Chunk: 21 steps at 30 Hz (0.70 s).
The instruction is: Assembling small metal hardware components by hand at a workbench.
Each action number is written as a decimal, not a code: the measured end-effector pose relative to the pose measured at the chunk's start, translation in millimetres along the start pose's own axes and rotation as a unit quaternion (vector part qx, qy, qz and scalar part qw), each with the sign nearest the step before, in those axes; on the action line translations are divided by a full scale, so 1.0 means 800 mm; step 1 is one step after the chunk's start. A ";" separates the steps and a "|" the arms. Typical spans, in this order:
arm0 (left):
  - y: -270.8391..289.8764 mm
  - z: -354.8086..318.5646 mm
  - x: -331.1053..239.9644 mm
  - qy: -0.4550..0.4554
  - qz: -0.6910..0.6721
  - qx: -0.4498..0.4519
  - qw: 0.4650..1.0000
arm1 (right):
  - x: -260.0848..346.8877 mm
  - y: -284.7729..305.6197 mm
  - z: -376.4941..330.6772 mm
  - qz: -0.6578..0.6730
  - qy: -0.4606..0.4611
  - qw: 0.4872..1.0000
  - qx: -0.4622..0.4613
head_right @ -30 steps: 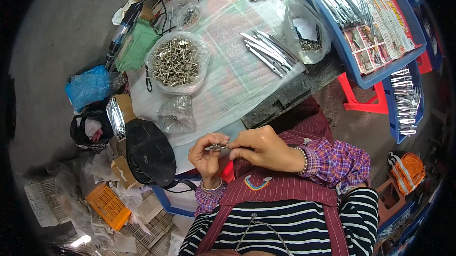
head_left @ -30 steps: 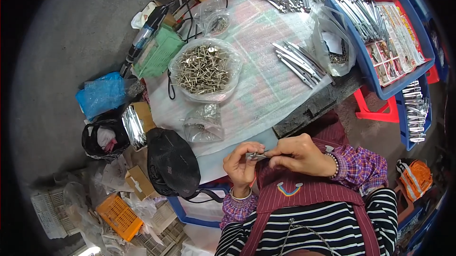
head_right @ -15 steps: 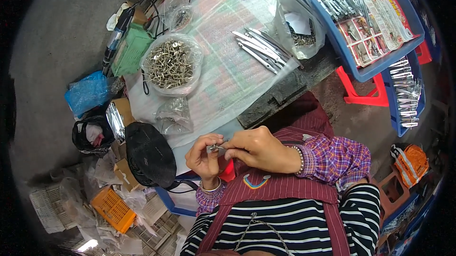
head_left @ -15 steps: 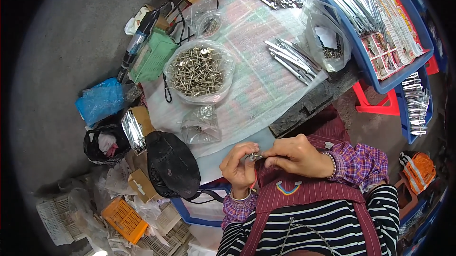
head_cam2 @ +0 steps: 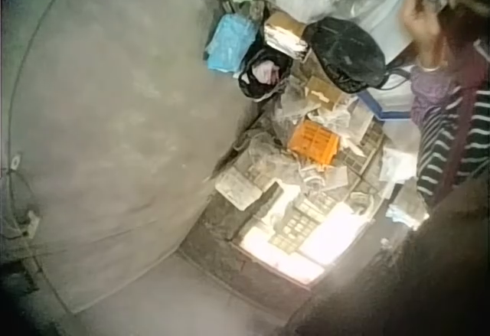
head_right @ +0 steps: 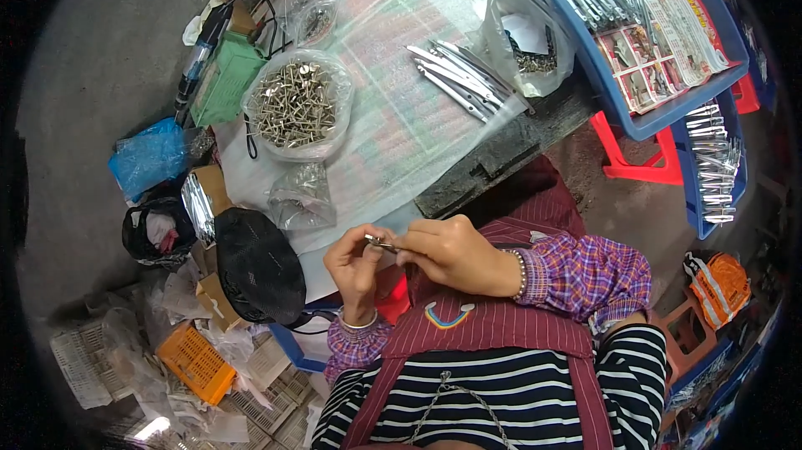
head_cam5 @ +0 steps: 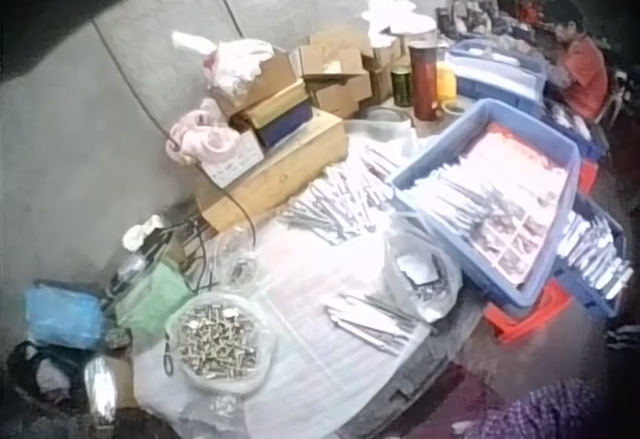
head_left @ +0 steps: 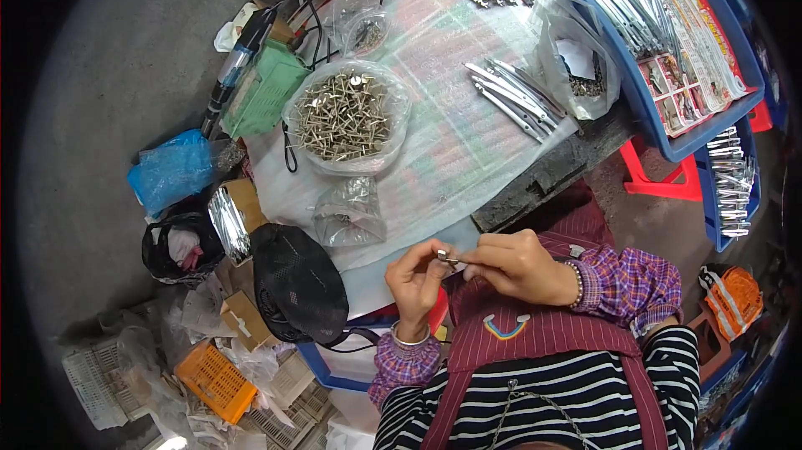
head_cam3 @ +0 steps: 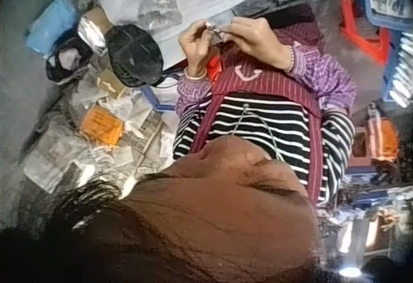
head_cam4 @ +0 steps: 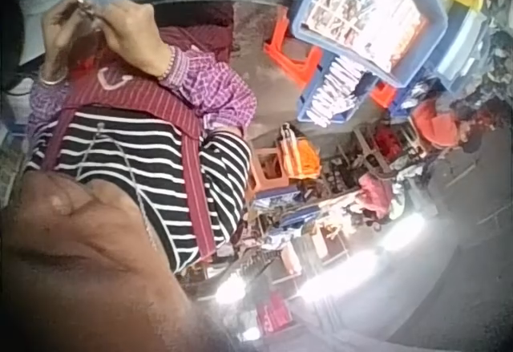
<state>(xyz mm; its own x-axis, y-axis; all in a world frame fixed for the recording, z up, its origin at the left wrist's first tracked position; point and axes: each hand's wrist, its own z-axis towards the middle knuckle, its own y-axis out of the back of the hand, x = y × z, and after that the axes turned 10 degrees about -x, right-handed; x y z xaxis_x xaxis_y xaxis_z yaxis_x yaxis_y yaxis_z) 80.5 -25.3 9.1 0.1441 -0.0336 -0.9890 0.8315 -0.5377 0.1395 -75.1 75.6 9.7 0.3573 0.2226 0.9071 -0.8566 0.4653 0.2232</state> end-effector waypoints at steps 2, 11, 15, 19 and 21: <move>-0.002 -0.007 0.011 0.085 -0.147 -0.024 0.985 | 0.001 -0.004 -0.001 0.053 -0.049 0.997 -0.039; -0.004 -0.012 0.018 0.101 -0.286 -0.035 0.952 | 0.016 0.001 0.003 0.157 -0.211 0.964 0.031; -0.004 -0.011 0.018 0.102 -0.286 -0.031 0.952 | 0.006 0.000 0.003 0.129 -0.169 0.977 -0.008; -0.010 -0.007 0.008 0.121 -0.287 -0.022 0.950 | -0.007 -0.013 -0.005 0.144 -0.224 0.964 -0.013; -0.011 -0.006 0.011 0.117 -0.289 -0.021 0.950 | -0.010 -0.021 -0.008 0.102 -0.151 0.981 -0.067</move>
<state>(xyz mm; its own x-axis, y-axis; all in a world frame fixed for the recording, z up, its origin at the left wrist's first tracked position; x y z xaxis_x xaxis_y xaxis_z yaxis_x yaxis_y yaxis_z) 77.1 -16.8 -0.5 -0.2314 0.4477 -0.8637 0.8286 -0.3745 -0.4161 -60.9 71.2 -3.5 0.0397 0.0686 0.9969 -0.8345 0.5510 -0.0047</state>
